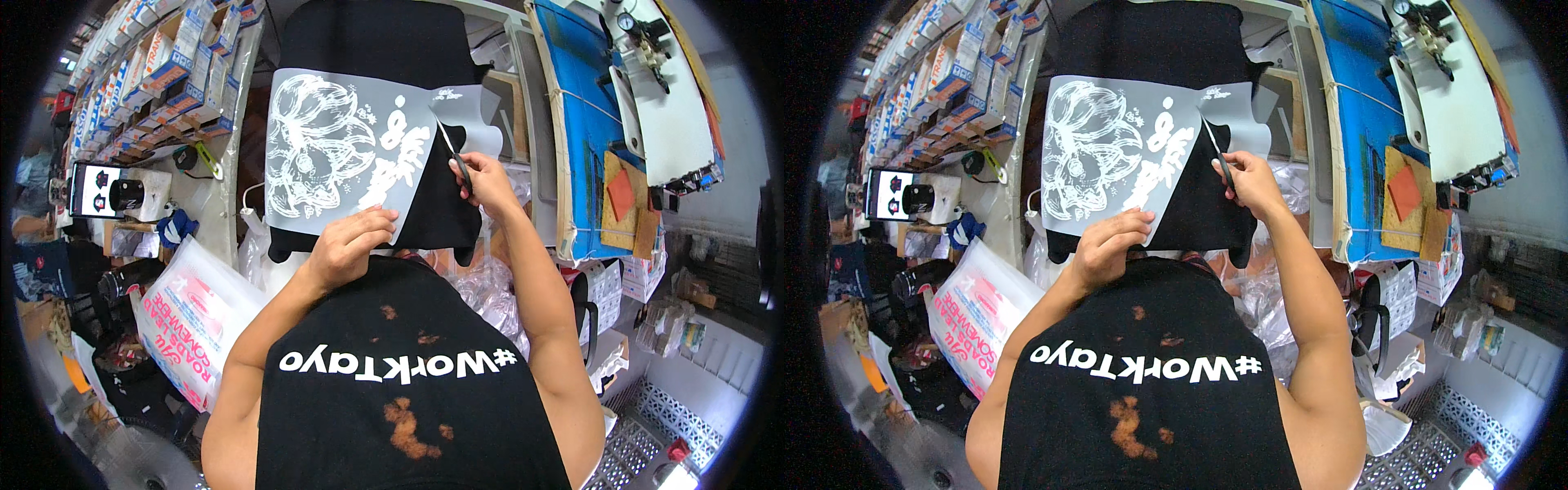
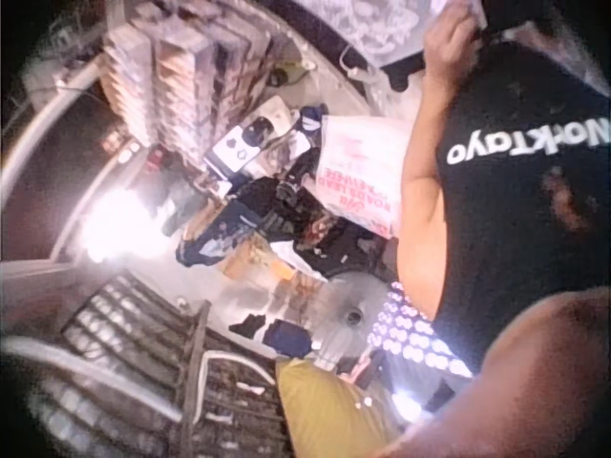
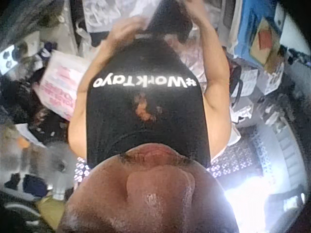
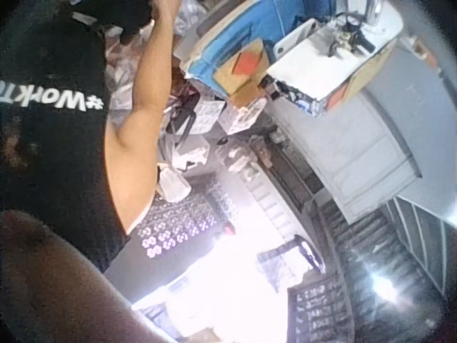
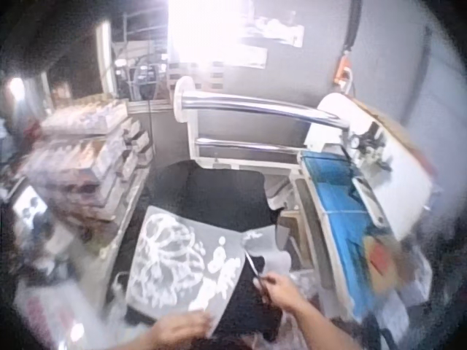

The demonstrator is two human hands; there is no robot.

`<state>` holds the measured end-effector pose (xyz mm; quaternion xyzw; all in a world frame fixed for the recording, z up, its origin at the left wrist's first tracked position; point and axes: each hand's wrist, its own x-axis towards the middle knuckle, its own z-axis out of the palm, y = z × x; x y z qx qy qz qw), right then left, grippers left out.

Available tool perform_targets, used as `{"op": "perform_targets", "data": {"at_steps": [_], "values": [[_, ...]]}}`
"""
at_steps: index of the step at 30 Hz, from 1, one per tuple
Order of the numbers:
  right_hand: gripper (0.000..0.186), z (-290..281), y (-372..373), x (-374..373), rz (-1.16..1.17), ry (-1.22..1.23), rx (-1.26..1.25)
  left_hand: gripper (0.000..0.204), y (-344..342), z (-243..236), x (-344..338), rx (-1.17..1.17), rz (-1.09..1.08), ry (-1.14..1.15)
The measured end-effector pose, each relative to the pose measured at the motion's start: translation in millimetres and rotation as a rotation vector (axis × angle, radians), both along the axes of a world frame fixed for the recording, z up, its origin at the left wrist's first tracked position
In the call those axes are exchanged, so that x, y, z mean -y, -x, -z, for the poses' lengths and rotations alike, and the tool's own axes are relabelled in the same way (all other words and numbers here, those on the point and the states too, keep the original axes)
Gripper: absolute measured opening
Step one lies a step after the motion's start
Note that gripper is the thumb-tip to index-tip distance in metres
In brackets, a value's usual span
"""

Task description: The person places a black t-shirt on a heat press, aligns a colorful transfer sheet, and operates the press to apply the design. They then remove the finished shirt, place it on a nearby chair, and repeat the process with another t-shirt, trimming excess transfer material with scissors.

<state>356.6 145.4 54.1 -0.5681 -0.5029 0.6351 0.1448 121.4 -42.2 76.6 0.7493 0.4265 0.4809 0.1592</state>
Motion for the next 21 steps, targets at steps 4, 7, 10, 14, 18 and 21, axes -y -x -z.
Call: {"op": "perform_targets", "data": {"at_steps": [4,7,10,14,18,21], "values": [[0.033,5,20,4,0.046,0.01,-0.106,0.022,-2,-4,9,0.105,-0.03,0.01],[0.032,7,44,11,0.076,0.007,-0.185,0.022,-2,-11,18,0.164,-0.079,0.017],[0.031,6,67,19,0.052,0.013,-0.242,0.022,0,-17,26,0.194,-0.113,0.027],[0.03,2,88,27,0.04,0.024,-0.247,0.021,3,-20,36,0.249,-0.184,0.048],[0.027,7,102,32,0.009,0.005,-0.292,0.018,3,-17,44,0.329,-0.247,0.097],[0.02,14,114,27,0.079,0.009,-0.31,0.014,-2,-18,52,0.399,-0.25,0.116]]}}
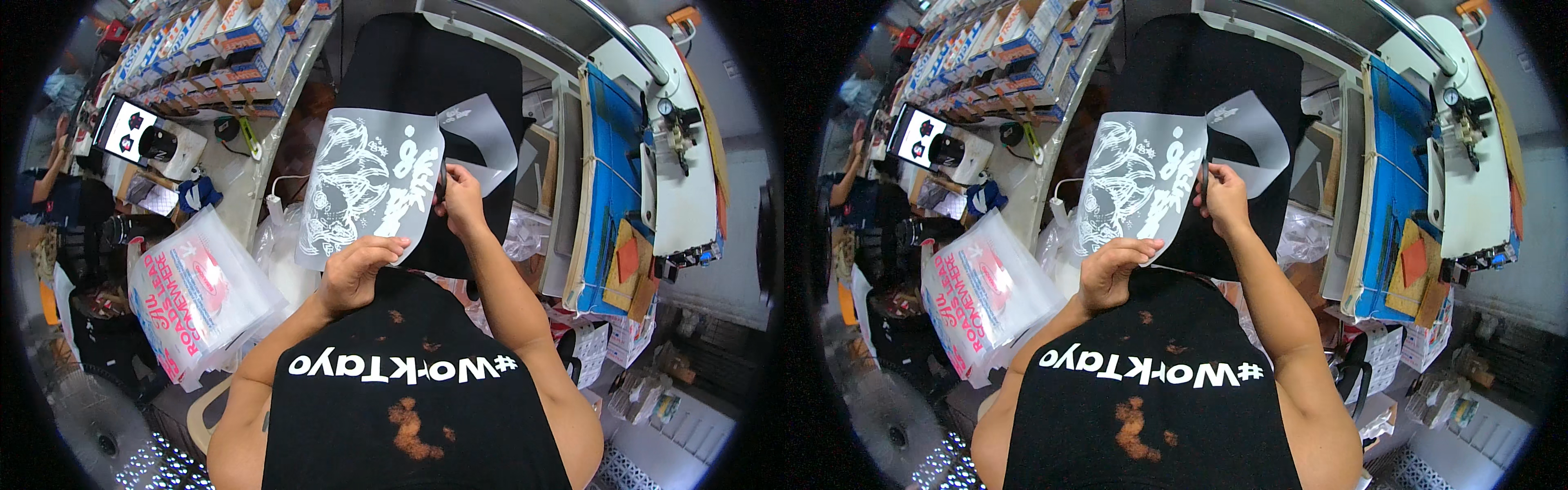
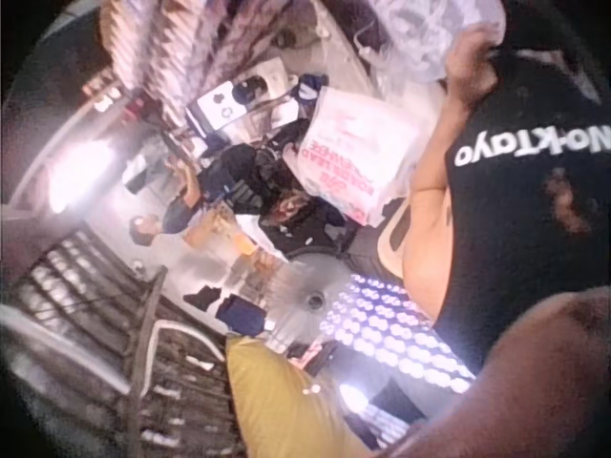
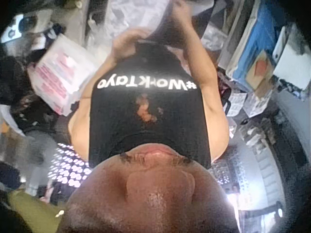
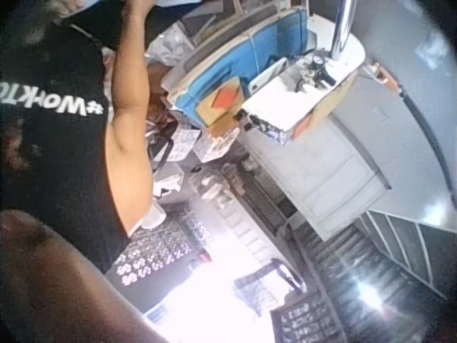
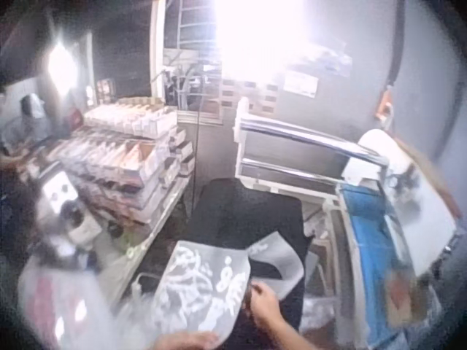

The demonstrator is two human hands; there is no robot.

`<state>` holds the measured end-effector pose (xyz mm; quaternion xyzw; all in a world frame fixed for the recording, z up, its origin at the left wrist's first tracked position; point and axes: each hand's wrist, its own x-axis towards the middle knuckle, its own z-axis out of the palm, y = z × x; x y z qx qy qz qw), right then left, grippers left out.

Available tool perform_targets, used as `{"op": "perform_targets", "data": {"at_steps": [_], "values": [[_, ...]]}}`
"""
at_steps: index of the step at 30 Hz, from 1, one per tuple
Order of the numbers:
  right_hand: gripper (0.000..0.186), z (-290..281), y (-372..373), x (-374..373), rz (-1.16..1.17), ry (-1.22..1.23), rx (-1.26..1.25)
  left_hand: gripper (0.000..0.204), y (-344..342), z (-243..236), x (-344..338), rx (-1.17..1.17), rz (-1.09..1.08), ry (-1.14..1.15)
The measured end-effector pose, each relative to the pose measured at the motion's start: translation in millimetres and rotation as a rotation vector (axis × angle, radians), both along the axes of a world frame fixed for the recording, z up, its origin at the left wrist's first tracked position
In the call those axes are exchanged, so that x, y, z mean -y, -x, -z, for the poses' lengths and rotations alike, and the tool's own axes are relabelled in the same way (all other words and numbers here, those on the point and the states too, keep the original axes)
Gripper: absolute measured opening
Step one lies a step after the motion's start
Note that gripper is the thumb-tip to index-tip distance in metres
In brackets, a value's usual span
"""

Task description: The person places a black t-shirt on a heat press, aligns a colorful transfer sheet, and operates the press to apply the design. They then remove the finished shirt, place it on a nearby chair, and repeat the process with another t-shirt, trimming excess transfer material with scissors.

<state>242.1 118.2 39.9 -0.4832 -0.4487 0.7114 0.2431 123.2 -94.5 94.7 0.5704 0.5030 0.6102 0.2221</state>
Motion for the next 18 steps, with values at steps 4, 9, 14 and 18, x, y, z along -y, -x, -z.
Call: {"op": "perform_targets", "data": {"at_steps": [4,9,14,18], "values": [[0.02,-10,4,6,-0.078,0.034,0.008,0.007,-2,-5,6,0.275,-0.225,0.087],[0.04,-77,-42,21,-0.184,-0.276,0.138,0.015,65,19,65,0.983,-0.654,-0.138],[0.044,-76,-54,-91,-0.164,-0.896,0.244,0.016,165,89,266,0.853,-1.59,-0.175],[0.058,17,-35,-136,-0.342,-1.097,0.761,0.014,213,144,458,0.81,-1.882,-0.164]]}}
